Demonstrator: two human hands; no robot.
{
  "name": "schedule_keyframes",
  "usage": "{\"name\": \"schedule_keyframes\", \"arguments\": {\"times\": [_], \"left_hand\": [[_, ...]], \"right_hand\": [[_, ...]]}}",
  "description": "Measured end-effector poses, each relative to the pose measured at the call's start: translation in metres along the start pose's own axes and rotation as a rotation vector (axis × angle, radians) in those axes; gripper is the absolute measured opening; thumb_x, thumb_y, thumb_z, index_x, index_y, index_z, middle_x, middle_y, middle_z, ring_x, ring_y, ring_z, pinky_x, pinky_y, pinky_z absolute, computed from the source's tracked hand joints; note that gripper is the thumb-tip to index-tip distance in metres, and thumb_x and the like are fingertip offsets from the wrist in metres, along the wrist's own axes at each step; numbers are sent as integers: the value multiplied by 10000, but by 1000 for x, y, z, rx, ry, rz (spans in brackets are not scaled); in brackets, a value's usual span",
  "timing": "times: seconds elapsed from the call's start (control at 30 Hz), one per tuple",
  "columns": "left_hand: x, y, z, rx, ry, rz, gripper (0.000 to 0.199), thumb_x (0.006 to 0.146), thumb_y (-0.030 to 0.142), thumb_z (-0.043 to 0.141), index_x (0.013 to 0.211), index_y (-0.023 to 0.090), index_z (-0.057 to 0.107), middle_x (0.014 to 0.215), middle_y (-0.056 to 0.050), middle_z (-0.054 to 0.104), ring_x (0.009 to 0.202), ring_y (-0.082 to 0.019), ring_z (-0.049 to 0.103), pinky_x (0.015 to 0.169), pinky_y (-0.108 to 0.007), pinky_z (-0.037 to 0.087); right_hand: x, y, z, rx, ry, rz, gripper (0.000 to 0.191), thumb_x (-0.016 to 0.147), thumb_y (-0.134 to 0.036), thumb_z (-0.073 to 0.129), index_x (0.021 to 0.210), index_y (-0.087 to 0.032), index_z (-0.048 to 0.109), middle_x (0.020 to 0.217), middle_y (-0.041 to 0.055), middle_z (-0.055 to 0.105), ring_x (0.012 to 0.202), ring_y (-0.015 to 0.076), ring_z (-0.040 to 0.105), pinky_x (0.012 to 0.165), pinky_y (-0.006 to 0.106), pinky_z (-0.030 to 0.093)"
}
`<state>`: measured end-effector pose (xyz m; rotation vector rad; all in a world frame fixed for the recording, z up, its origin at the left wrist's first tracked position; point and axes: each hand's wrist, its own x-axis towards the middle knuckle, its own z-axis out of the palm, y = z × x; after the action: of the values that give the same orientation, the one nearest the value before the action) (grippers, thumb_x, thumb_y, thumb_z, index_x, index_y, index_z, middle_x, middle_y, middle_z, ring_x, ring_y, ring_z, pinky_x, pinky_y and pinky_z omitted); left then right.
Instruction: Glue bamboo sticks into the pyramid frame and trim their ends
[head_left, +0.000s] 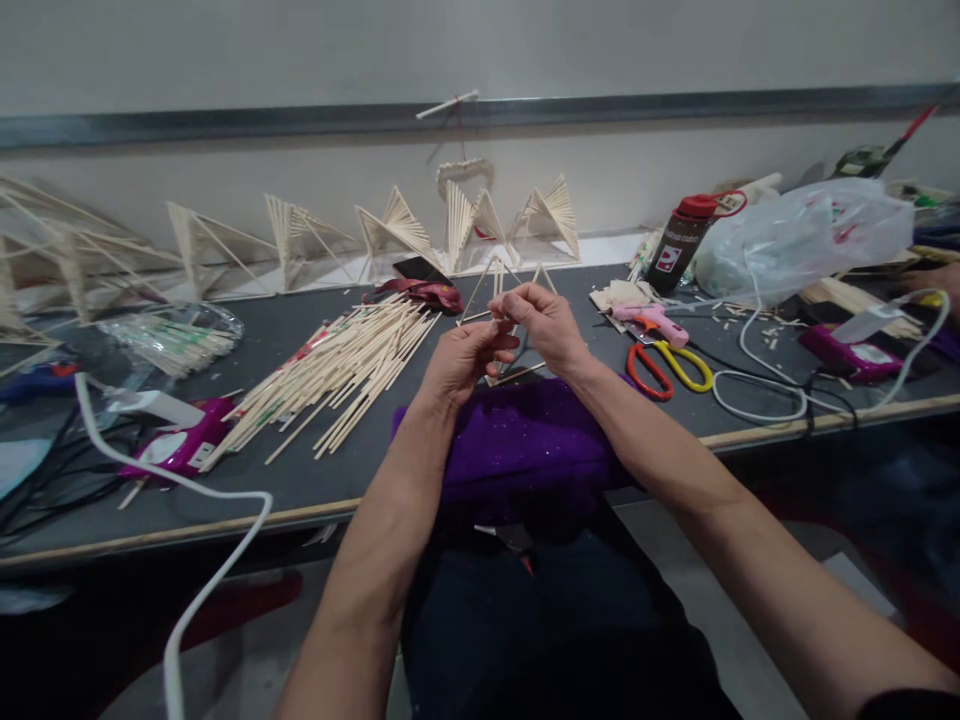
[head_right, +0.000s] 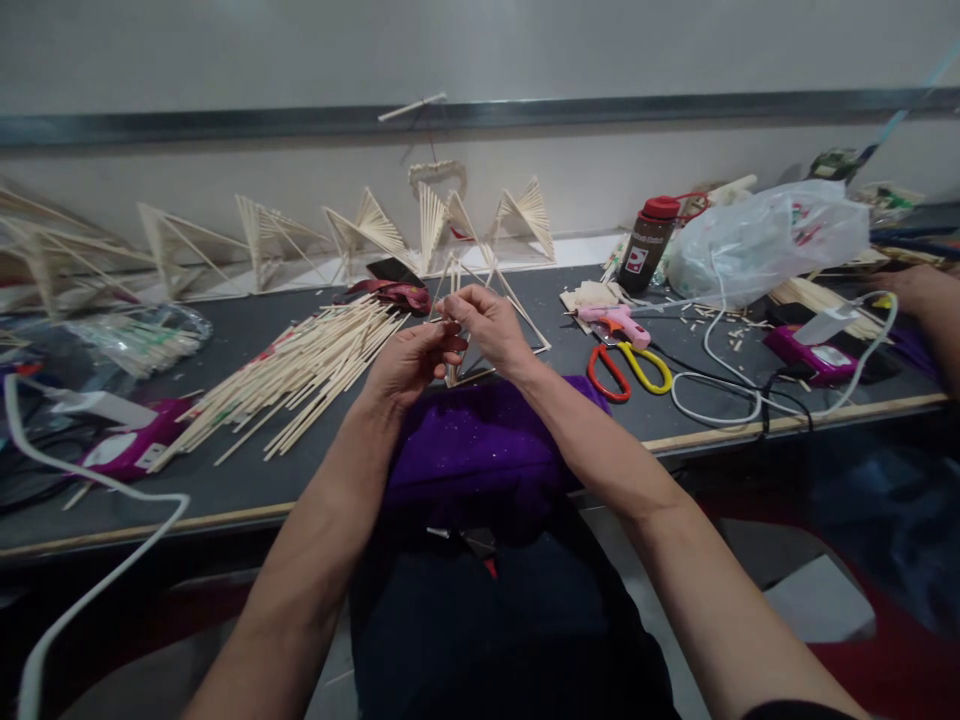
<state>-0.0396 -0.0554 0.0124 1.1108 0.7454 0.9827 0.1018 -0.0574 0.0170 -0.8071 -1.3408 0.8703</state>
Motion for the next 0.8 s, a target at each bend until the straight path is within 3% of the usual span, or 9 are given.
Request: {"name": "schedule_keyframes", "arguments": {"times": [0.27, 0.43, 0.63, 0.8], "left_hand": [[-1, 5, 2, -117, -42, -57, 219, 773, 311, 672, 891, 126, 672, 808, -78, 723, 536, -87, 635, 350, -123, 394], [0, 2, 1, -91, -42, -62, 201, 760, 298, 682, 851, 120, 678, 792, -71, 720, 525, -83, 628, 341, -125, 385], [3, -1, -3, -81, -36, -73, 173, 718, 275, 680, 799, 123, 673, 719, -60, 708, 569, -129, 666, 345, -135, 389], [3, 0, -3, -66, -14, -69, 146, 718, 239, 631, 774, 108, 665, 730, -67, 711, 556, -132, 666, 345, -139, 386]], "right_hand": [[-2, 7, -1, -201, -33, -136, 238, 826, -418, 588, 777, -186, 617, 734, -16, 632, 700, 108, 570, 699, 243, 452], [-4, 3, -1, -340, -30, -229, 160, 840, -330, 571, 771, -191, 610, 772, 2, 636, 733, 125, 577, 720, 258, 447], [-4, 1, -5, -720, -113, -418, 180, 880, -245, 482, 780, -198, 624, 861, 56, 663, 832, 166, 588, 783, 296, 425], [-1, 6, -11, -833, -148, -548, 208, 900, -279, 483, 848, -203, 670, 944, 67, 681, 866, 170, 604, 791, 299, 438]]}}
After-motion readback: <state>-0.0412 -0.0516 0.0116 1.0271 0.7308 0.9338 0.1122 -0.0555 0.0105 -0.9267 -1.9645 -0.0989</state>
